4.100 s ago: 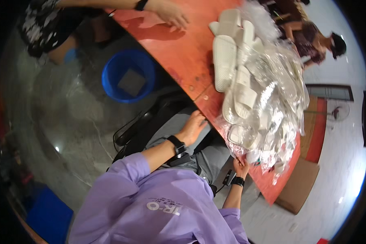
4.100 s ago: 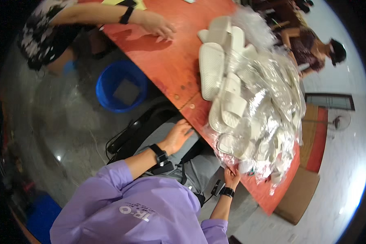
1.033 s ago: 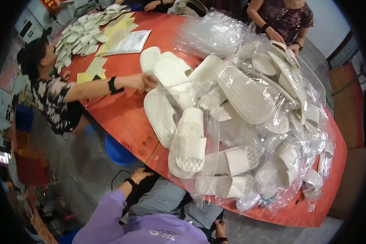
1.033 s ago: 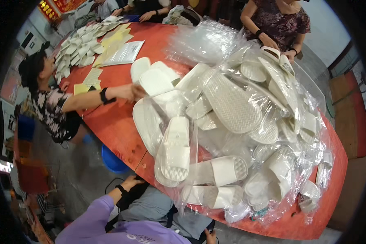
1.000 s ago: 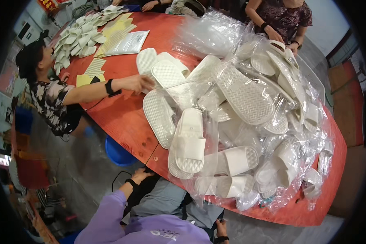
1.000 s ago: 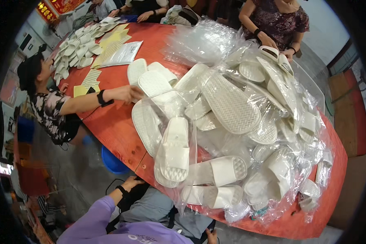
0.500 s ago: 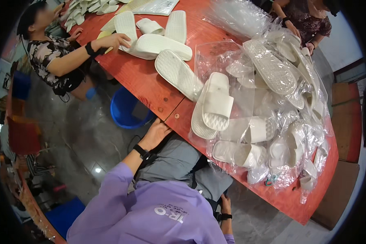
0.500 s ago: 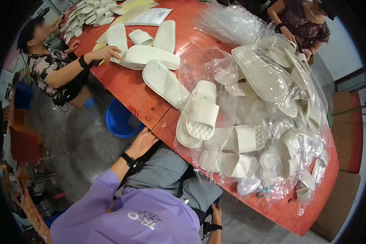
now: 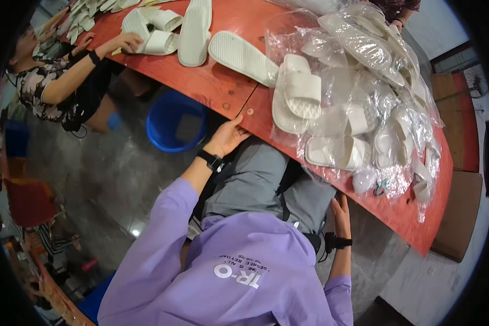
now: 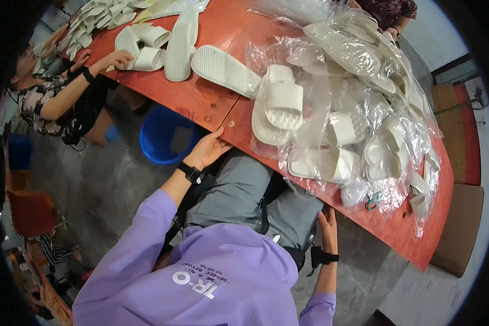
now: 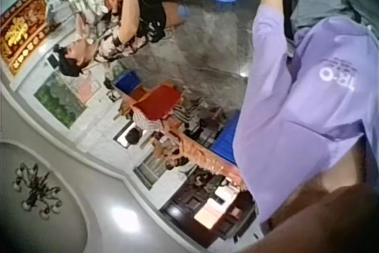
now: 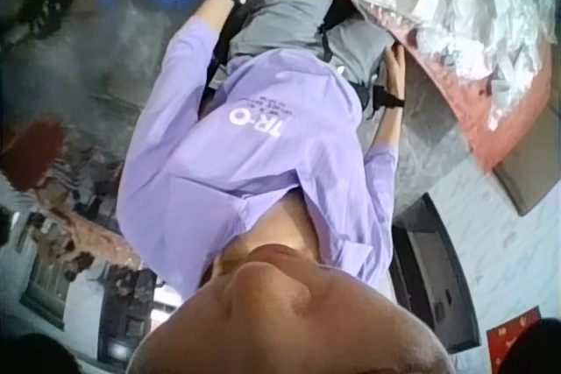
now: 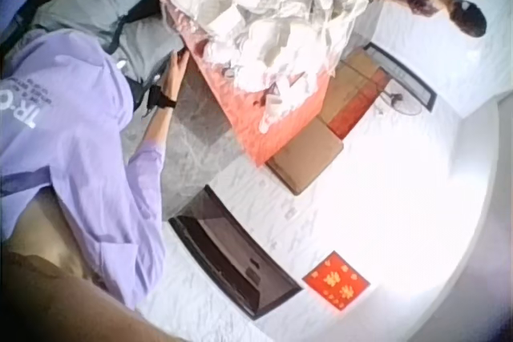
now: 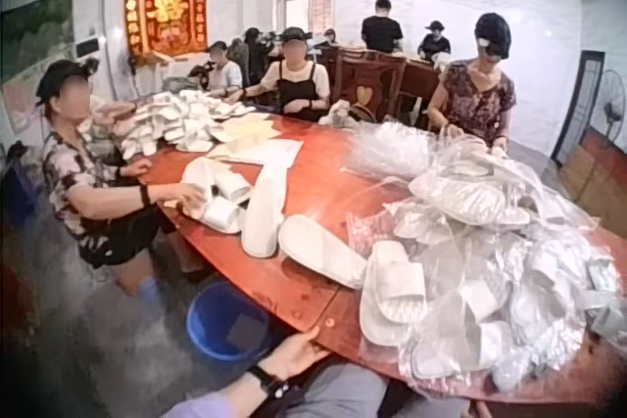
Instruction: Placing pairs of white slippers into plastic bags and organizing them from a large sack.
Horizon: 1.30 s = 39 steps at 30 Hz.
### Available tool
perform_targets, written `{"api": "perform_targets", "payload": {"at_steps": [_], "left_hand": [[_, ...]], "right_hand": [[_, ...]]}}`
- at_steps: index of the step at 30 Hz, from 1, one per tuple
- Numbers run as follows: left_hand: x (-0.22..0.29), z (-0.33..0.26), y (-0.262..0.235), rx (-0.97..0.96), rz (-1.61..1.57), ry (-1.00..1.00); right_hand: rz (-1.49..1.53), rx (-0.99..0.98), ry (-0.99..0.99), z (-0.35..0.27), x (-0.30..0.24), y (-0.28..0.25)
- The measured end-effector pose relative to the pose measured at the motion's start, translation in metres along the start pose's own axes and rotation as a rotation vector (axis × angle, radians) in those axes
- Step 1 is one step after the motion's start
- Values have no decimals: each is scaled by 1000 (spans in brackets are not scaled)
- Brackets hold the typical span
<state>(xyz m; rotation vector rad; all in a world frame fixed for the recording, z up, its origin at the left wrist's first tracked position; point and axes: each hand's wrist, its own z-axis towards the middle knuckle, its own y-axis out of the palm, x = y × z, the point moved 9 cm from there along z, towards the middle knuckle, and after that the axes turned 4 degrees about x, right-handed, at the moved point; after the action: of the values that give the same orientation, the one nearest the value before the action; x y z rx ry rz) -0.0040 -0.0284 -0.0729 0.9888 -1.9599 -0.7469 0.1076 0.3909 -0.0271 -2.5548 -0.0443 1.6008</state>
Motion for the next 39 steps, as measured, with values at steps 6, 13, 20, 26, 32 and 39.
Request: {"api": "perform_targets", "payload": {"at_steps": [6,13,20,26,32,39], "left_hand": [[4,-2,-8,59,18,-15],[-17,-16,-4,-125,-121,-130],[-24,-7,6,-115,-110,-150],[-12,2,6,-96,-90,-45],[-16,19,0,-68,-12,-119],[-13,-6,2,-41,-46,-143]], "right_hand": [[-367,-8,-131,-3,-17,17],[-104,77,169,-15,2,19],[-332,103,-41,-15,-16,7],[1069,331,150,24,46,-53],[1102,352,143,43,69,-85],[915,287,167,21,42,-68]]}}
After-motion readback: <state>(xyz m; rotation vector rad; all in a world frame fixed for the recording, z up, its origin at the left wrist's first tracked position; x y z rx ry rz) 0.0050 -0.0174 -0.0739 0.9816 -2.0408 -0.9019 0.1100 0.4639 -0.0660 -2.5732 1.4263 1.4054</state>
